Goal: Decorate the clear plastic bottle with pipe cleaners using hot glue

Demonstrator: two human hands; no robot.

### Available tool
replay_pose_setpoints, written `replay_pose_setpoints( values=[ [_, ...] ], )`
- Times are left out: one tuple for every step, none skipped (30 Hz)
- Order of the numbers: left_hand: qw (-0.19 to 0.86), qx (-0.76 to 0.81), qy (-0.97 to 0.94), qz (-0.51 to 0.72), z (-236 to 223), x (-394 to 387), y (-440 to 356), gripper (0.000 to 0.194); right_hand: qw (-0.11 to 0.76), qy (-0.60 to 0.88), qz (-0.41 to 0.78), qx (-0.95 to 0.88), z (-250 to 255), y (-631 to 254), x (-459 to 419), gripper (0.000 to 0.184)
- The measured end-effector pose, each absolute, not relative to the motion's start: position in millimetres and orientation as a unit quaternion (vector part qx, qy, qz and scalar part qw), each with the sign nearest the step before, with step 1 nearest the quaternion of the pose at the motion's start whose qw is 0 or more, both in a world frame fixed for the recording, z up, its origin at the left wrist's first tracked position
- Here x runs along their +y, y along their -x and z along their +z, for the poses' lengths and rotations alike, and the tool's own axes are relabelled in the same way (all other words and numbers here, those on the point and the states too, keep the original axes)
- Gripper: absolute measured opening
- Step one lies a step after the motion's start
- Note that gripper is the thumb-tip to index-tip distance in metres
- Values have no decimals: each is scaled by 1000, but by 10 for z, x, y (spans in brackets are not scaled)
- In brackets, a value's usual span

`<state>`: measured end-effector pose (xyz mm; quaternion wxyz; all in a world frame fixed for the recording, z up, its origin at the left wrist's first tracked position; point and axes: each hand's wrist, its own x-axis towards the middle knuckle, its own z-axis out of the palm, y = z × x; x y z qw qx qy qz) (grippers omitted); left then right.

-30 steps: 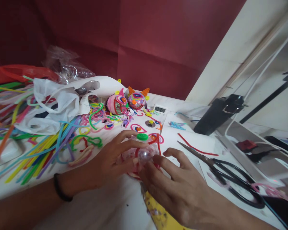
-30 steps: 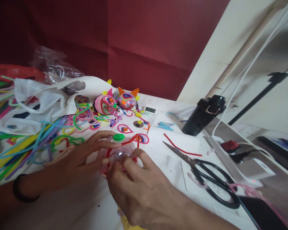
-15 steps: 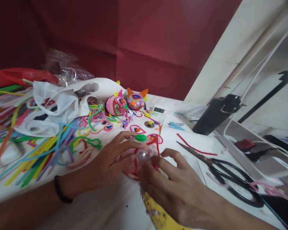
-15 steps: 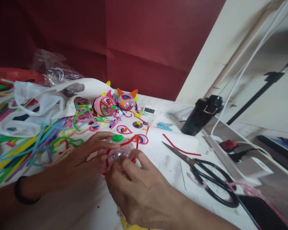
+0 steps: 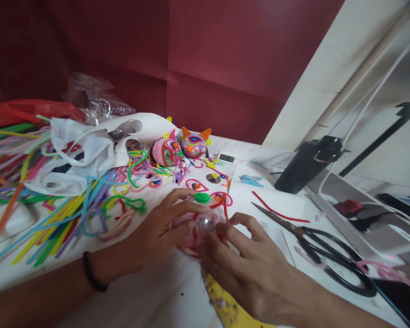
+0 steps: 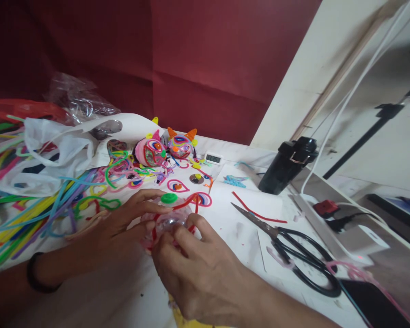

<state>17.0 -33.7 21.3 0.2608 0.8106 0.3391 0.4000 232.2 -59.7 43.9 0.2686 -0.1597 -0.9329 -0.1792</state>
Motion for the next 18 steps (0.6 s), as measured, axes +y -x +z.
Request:
replay_pose_setpoints(
  values=[
    [259,339,-813,397,211,-336,-168,29,268,159,-180,-933,435,-2323,-598,22],
    [256,338,-815,396,209,-334,-166,29,268,157,-182,-933,431,-2323,-599,22],
    [255,336,-816,395,209,-332,-163,29,268,155,-184,-933,428,-2323,-602,22],
    [254,335,-817,395,209,-330,-160,28,270,154,-185,-933,426,-2323,-605,22],
    [254,332,-818,395,209,-328,-156,28,271,155,-185,-932,425,-2322,-608,22],
    [254,329,-818,397,208,-326,-153,28,272,157,-184,-931,426,-2320,-611,21],
    [254,327,-819,397,208,-323,-149,27,274,160,-181,-931,428,-2318,-613,21],
    [255,327,-819,397,207,-322,-146,27,276,163,-176,-931,430,-2314,-614,21],
    [256,328,-819,394,206,-320,-143,27,278,161,-173,-931,433,-2311,-614,21],
    [258,329,-819,394,204,-320,-141,27,278,159,-172,-932,435,-2308,-614,21],
    [259,329,-818,393,204,-320,-139,27,279,157,-174,-931,437,-2305,-613,21],
    [260,330,-818,393,204,-320,-139,28,278,155,-178,-931,438,-2304,-612,22],
    [261,329,-819,391,206,-320,-139,29,277,155,-183,-930,438,-2304,-611,24],
    [260,327,-820,391,209,-321,-141,30,276,156,-188,-930,437,-2307,-610,25],
    [259,326,-821,390,214,-322,-142,30,274,157,-191,-929,434,-2311,-608,25],
    [258,327,-823,387,219,-323,-144,31,271,159,-192,-930,431,-2318,-606,25],
    [257,327,-824,384,224,-324,-145,30,268,160,-192,-930,427,-2326,-604,26],
    [256,326,-826,383,229,-325,-146,30,266,161,-191,-931,423,-2335,-601,26]
  ],
)
